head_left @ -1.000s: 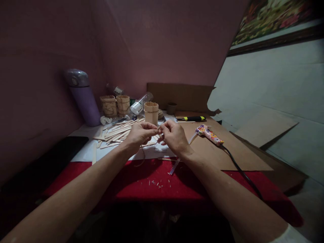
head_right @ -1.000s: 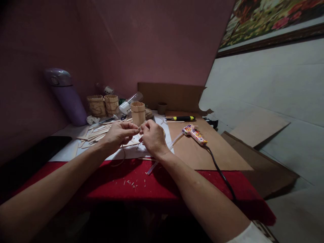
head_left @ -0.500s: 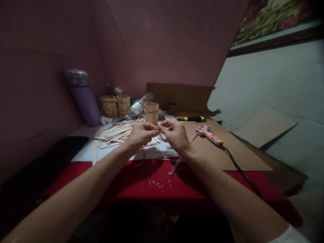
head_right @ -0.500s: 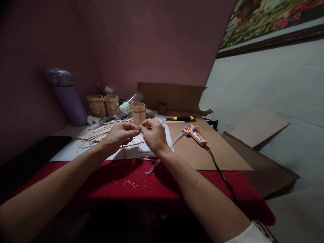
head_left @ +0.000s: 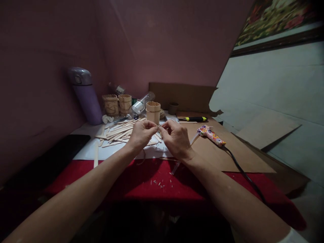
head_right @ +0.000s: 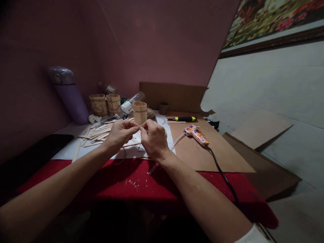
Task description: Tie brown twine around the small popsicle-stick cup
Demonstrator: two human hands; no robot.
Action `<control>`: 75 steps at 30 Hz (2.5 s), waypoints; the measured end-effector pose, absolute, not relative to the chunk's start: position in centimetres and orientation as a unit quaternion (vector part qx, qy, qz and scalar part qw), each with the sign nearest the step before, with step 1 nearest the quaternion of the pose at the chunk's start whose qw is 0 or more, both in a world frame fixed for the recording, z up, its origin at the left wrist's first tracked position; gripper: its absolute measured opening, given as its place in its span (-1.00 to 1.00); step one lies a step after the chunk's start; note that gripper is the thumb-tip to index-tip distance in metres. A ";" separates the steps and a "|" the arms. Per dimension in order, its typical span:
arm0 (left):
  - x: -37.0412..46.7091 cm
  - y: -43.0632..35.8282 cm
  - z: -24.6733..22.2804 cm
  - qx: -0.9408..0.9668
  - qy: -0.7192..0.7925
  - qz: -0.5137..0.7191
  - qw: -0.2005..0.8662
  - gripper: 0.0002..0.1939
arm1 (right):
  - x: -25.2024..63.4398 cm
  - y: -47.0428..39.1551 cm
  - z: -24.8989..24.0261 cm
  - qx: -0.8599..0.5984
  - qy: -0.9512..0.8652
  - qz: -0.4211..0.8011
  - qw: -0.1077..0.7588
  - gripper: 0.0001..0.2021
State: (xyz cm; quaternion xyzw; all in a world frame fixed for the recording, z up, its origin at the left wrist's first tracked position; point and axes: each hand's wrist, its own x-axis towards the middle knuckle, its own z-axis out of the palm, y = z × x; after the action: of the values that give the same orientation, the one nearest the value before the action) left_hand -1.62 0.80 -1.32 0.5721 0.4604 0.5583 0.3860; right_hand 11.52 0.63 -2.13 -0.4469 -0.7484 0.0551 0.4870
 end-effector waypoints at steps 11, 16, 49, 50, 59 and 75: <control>-1.6 0.4 -1.2 0.516 0.390 0.558 0.519 -0.83 | 11.3 1.4 -2.0 -0.392 -0.655 0.357 0.538 -0.91; -2.0 0.6 -1.2 0.494 0.360 0.542 0.576 -0.82 | 11.2 1.8 -1.8 -0.380 -0.607 0.422 0.556 -0.91; -2.0 0.9 -1.4 0.486 0.309 0.530 0.623 -0.83 | 11.2 1.4 -1.3 -0.357 -0.600 0.452 0.555 -0.91; -2.0 1.0 -1.5 0.480 0.306 0.531 0.627 -0.82 | 11.2 1.4 -1.3 -0.358 -0.598 0.453 0.555 -0.91; -1.8 0.8 -1.4 0.497 0.362 0.559 0.556 -0.84 | 11.2 1.3 -1.4 -0.381 -0.607 0.443 0.539 -0.91; -1.9 2.2 -2.6 0.508 0.366 0.619 0.474 -0.82 | 10.9 2.4 -1.9 -0.438 -0.544 0.517 0.496 -0.83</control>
State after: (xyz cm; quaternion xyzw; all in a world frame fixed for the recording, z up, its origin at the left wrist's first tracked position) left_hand -1.86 2.16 -2.64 0.5079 0.3663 0.6189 0.4742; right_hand 10.90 2.38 -1.93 -0.4376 -0.5436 0.5165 0.4961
